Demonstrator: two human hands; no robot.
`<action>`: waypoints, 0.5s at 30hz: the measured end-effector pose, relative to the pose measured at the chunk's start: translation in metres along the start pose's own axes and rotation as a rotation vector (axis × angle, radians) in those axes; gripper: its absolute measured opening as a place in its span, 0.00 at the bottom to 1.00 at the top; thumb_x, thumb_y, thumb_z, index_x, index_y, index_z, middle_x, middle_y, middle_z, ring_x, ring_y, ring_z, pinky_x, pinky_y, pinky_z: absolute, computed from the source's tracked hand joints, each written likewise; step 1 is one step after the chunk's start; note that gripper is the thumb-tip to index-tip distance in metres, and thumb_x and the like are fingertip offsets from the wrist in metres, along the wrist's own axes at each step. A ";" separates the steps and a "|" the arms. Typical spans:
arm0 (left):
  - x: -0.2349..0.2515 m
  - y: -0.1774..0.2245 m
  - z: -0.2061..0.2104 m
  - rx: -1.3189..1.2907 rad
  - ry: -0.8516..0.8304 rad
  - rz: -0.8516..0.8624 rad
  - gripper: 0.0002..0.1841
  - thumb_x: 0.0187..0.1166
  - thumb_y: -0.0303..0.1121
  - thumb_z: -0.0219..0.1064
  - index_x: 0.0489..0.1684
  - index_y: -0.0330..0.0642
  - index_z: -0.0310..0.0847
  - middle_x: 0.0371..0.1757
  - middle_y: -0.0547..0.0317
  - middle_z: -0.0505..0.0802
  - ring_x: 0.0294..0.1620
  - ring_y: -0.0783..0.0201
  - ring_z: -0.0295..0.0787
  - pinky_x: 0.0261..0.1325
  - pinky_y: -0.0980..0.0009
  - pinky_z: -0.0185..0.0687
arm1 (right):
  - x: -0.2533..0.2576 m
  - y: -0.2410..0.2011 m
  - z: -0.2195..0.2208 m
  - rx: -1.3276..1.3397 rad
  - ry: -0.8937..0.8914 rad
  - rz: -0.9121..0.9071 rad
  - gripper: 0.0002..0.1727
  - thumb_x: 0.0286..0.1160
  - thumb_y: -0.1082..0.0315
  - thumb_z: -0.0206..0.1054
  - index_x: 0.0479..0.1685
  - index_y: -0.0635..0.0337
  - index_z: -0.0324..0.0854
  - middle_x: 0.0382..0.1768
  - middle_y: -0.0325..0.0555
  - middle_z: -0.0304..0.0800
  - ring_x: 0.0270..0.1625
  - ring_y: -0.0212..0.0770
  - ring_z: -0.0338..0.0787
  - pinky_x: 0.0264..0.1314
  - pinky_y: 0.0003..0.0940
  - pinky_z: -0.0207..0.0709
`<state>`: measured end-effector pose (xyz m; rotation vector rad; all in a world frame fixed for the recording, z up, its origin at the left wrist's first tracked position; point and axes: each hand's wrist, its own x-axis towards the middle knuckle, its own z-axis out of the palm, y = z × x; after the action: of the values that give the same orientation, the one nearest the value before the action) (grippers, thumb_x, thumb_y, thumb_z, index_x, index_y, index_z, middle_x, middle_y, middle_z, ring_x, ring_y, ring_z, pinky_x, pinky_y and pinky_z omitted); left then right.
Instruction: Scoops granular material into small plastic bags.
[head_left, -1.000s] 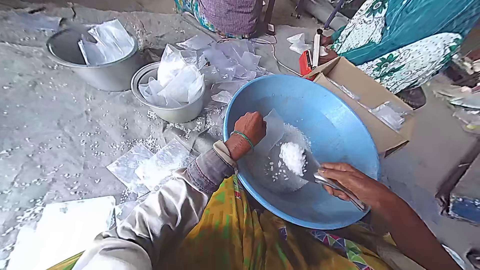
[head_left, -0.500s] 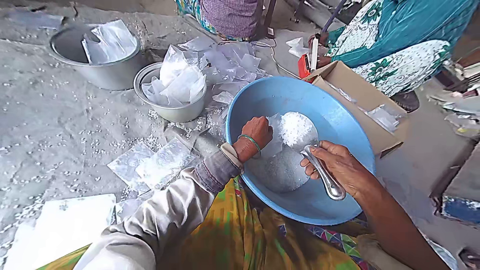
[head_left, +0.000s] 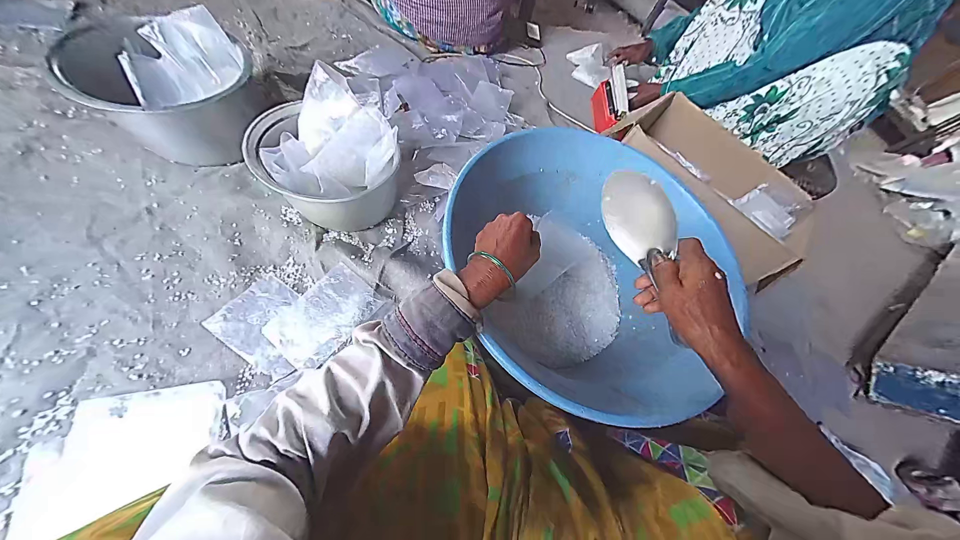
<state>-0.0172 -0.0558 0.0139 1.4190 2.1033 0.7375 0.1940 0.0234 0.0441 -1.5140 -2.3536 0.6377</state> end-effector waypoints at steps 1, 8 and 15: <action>0.001 -0.001 0.001 0.008 0.013 -0.001 0.19 0.93 0.33 0.52 0.46 0.25 0.87 0.46 0.33 0.93 0.53 0.36 0.91 0.58 0.36 0.79 | 0.011 0.009 0.001 -0.074 -0.044 0.052 0.20 0.98 0.64 0.43 0.73 0.73 0.64 0.41 0.62 0.88 0.38 0.51 0.93 0.48 0.49 0.85; 0.005 0.000 0.005 0.037 0.041 -0.035 0.20 0.94 0.34 0.51 0.47 0.26 0.86 0.48 0.33 0.93 0.54 0.37 0.91 0.58 0.38 0.78 | 0.044 0.045 0.047 -0.611 -0.526 0.052 0.22 0.91 0.66 0.53 0.72 0.77 0.72 0.66 0.78 0.81 0.70 0.73 0.82 0.69 0.68 0.71; 0.010 -0.008 0.008 0.021 0.067 0.003 0.20 0.94 0.33 0.52 0.46 0.25 0.87 0.44 0.33 0.93 0.51 0.37 0.92 0.56 0.39 0.79 | 0.035 0.063 0.069 -0.333 -0.881 -0.072 0.17 0.93 0.64 0.52 0.48 0.72 0.80 0.30 0.52 0.78 0.28 0.42 0.78 0.39 0.41 0.72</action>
<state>-0.0202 -0.0474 0.0017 1.4278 2.1661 0.7770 0.1982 0.0628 -0.0478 -1.4377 -3.2824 1.1117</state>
